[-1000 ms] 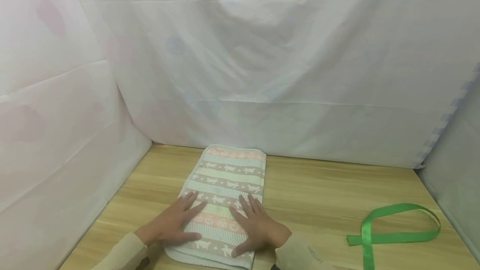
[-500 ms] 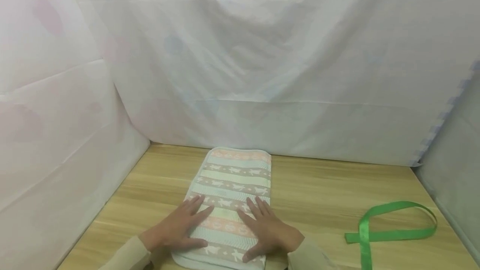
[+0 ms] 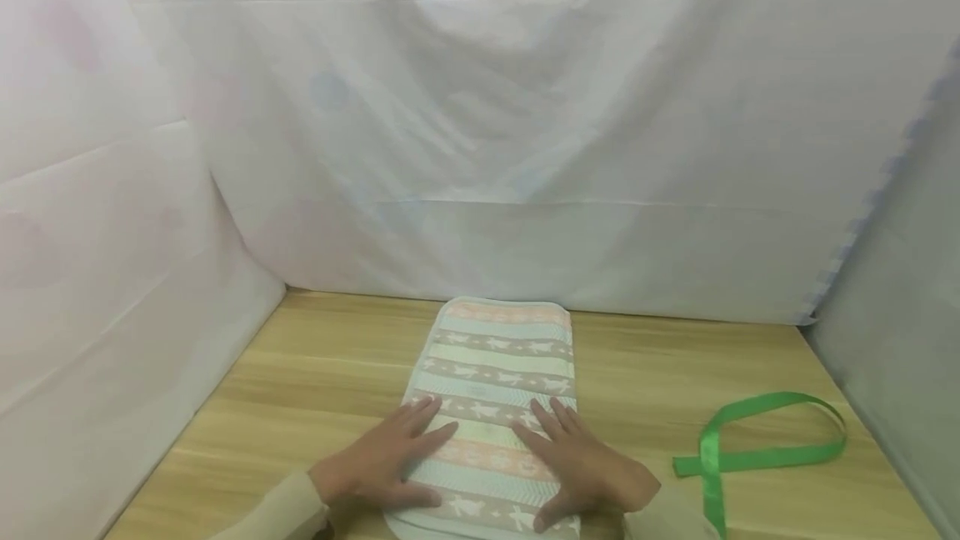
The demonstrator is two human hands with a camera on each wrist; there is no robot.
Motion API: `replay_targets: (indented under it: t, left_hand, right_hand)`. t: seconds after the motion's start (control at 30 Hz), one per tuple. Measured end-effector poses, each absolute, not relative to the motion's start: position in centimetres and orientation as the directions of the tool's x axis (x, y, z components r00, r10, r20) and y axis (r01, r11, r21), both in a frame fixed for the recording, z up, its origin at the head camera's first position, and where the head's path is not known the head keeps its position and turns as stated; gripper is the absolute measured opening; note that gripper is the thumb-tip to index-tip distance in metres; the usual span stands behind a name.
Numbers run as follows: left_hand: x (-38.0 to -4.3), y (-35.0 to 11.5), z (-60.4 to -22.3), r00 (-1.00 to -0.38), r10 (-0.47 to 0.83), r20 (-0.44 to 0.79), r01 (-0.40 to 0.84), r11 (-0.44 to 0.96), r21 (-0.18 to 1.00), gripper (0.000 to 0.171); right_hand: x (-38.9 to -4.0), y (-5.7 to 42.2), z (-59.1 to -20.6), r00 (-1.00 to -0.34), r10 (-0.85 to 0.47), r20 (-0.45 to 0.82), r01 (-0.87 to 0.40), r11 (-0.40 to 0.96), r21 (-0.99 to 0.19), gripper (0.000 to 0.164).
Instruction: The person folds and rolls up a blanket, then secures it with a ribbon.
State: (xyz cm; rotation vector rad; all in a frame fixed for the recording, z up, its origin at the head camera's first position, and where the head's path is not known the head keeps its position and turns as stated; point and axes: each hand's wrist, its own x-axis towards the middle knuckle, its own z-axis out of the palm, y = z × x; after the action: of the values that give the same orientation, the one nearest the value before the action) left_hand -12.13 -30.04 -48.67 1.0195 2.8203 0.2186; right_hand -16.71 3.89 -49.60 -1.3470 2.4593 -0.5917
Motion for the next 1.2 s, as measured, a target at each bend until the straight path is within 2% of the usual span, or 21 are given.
replay_targets:
  t: [0.13,0.23,0.33,0.43,0.5,0.6,0.7,0.8,0.9,1.0,1.1,1.2]
  left_hand:
    - [-12.3,-30.2,-48.8,-0.739,0.672,-0.057,0.658,0.737,0.158,0.085]
    - [-12.3,-30.5,-48.9,-0.737,0.673,-0.063,0.657,0.735,0.168,0.084]
    - [-12.5,-30.7,-48.9,-0.764,0.643,-0.057,0.626,0.76,0.177,0.08]
    - [-13.3,-30.5,-49.0,-0.835,0.549,-0.035,0.532,0.821,0.207,0.073]
    - [-14.1,-30.5,-49.1,-0.891,0.453,-0.007,0.435,0.859,0.27,0.068]
    - [-15.4,-30.7,-49.1,-0.948,0.311,0.06,0.306,0.851,0.427,0.061]
    - [-16.6,-31.0,-49.0,-0.973,0.2,0.117,0.23,0.771,0.594,0.054]
    - [-17.8,-31.0,-48.9,-0.989,0.112,0.093,0.145,0.676,0.722,0.053]
    - [-18.6,-31.0,-48.8,-0.998,0.049,0.045,0.065,0.622,0.781,0.052]
    - [-19.1,-31.0,-48.8,-1.0,0.022,0.019,0.029,0.612,0.79,0.051]
    - [-19.4,-31.1,-49.0,-1.0,0.022,0.015,0.025,0.607,0.794,0.049]
    - [-19.4,-31.2,-49.0,-0.999,0.034,0.024,0.04,0.596,0.802,0.05]
  right_hand:
    - [-16.9,4.2,-49.2,-0.531,-0.845,-0.062,-0.728,0.493,-0.477,0.119]
    - [-17.2,4.0,-48.8,-0.532,-0.845,-0.062,-0.716,0.488,-0.499,0.11]
    - [-18.0,3.9,-48.4,-0.58,-0.813,-0.049,-0.673,0.512,-0.534,0.097]
    - [-19.2,4.0,-48.1,-0.649,-0.761,0.009,-0.635,0.535,-0.557,0.087]
    - [-20.1,4.1,-47.9,-0.689,-0.724,0.042,-0.608,0.546,-0.576,0.082]
    - [-21.4,4.3,-47.5,-0.728,-0.681,0.079,-0.592,0.567,-0.572,0.079]
    - [-22.6,4.2,-47.3,-0.761,-0.646,0.057,-0.552,0.599,-0.58,0.081]
    - [-23.6,4.0,-47.3,-0.785,-0.618,0.034,-0.516,0.622,-0.589,0.08]
    - [-24.5,3.6,-47.7,-0.806,-0.591,0.039,-0.487,0.623,-0.612,0.078]
    - [-25.5,3.1,-48.6,-0.816,-0.573,0.074,-0.493,0.624,-0.606,0.076]
    - [-26.5,2.4,-49.7,-0.812,-0.573,0.11,-0.529,0.643,-0.555,0.076]
    - [-27.1,1.8,-50.5,-0.812,-0.578,0.082,-0.528,0.667,-0.525,0.078]
